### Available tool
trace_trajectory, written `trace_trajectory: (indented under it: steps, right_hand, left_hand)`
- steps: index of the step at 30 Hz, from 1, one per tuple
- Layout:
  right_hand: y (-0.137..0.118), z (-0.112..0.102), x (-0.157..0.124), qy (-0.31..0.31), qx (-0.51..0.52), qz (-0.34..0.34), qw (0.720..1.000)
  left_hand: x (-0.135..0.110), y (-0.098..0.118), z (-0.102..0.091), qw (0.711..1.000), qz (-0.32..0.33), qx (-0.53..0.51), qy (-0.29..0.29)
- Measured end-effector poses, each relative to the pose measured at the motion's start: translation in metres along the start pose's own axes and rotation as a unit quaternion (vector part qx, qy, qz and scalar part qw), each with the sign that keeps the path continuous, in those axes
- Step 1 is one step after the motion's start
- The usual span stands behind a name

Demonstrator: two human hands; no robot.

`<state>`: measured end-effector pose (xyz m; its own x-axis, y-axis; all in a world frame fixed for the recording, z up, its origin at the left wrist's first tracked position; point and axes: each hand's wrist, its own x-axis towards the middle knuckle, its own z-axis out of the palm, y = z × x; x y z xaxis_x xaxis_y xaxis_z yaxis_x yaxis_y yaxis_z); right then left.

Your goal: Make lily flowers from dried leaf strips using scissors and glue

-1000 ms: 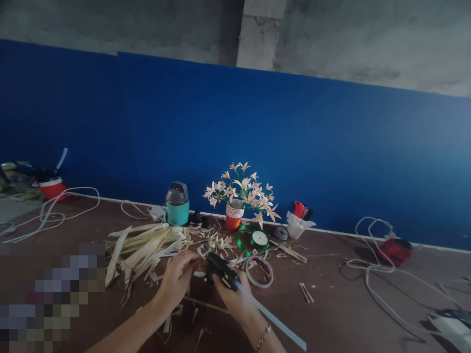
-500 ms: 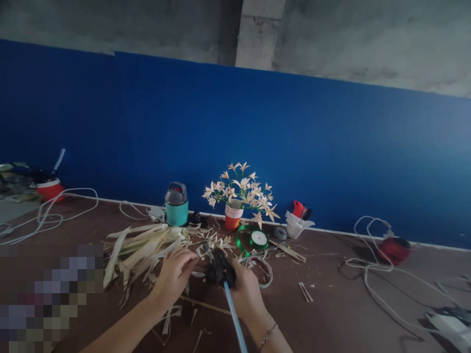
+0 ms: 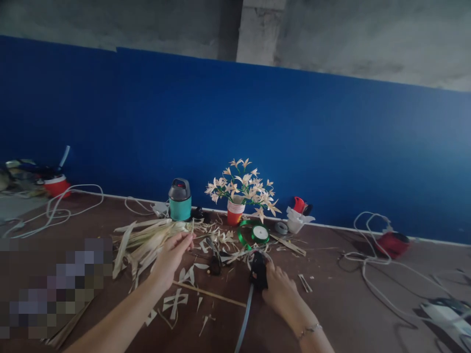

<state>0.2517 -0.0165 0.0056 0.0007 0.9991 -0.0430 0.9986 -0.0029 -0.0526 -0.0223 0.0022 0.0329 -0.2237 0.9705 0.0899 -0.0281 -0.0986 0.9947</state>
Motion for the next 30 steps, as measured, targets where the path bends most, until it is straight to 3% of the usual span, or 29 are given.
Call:
trace_trajectory:
  steps: [4, 7, 10, 13, 18, 25, 30]
  right_hand:
    - [-0.029, -0.023, -0.011, 0.053, -0.086, 0.013, 0.995]
    - [-0.071, -0.036, -0.009, 0.105, 0.003, -0.075, 0.992]
    - [-0.113, -0.026, 0.002, 0.067, 0.141, -0.200, 0.967]
    - [-0.138, -0.005, 0.013, 0.047, 0.179, -0.234, 0.954]
    - [-0.146, 0.013, 0.017, 0.032, 0.194, -0.255, 0.947]
    - [-0.146, 0.015, 0.022, 0.041, 0.288, -0.255, 0.922]
    - [-0.140, 0.001, 0.026, 0.101, 0.467, -0.191, 0.858]
  left_hand:
    - [0.006, 0.003, -0.006, 1.000, 0.000, 0.011, -0.004]
    - [0.007, -0.002, -0.014, 0.999, 0.018, 0.039, -0.030]
    - [0.006, -0.012, -0.022, 0.996, 0.053, 0.061, -0.023]
    - [0.003, -0.021, -0.028, 0.996, 0.064, 0.060, -0.011]
    - [0.002, -0.024, -0.030, 0.996, 0.068, 0.060, -0.009]
    - [-0.002, -0.026, -0.026, 0.996, 0.028, 0.075, -0.029]
    - [-0.009, -0.027, -0.019, 0.997, -0.019, 0.040, -0.056]
